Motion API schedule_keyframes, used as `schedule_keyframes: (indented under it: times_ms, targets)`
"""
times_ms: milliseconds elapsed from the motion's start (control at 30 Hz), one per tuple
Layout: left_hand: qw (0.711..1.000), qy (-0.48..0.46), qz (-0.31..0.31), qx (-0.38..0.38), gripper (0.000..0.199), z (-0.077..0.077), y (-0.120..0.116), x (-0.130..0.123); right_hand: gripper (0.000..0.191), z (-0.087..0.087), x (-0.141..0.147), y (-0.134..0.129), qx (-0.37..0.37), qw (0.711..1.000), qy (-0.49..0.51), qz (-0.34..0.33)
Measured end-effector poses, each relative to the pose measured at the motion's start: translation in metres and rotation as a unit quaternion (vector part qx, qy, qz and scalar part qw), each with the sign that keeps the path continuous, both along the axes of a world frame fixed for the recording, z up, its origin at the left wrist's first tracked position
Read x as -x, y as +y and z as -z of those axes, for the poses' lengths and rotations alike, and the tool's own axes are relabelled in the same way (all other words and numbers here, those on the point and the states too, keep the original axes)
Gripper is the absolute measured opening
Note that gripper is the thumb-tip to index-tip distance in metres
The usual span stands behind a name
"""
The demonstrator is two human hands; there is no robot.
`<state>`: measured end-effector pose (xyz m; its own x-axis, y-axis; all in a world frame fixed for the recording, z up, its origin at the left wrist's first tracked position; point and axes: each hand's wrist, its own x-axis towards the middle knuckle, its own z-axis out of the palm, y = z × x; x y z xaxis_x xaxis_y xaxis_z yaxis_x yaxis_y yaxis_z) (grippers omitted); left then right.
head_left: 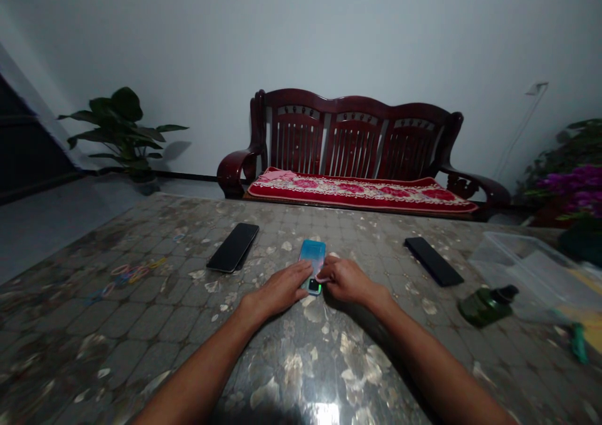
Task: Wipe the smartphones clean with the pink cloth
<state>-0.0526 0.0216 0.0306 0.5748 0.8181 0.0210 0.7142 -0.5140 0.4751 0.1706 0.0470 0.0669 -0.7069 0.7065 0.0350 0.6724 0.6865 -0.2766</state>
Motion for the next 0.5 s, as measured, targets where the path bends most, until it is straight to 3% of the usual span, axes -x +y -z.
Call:
schedule_keyframes:
  times_ms: [333, 500]
  targets:
    - [1.0, -0.014, -0.001, 0.008, 0.068, 0.0011, 0.0049, 0.0035, 0.029, 0.0031, 0.0059, 0.0044, -0.019, 0.999, 0.017, -0.027]
    - [0.999, -0.03, -0.014, 0.003, 0.047, -0.0012, 0.0102, 0.0081, 0.032, 0.0021, -0.0004, 0.0049, -0.028, 0.999, 0.017, -0.027]
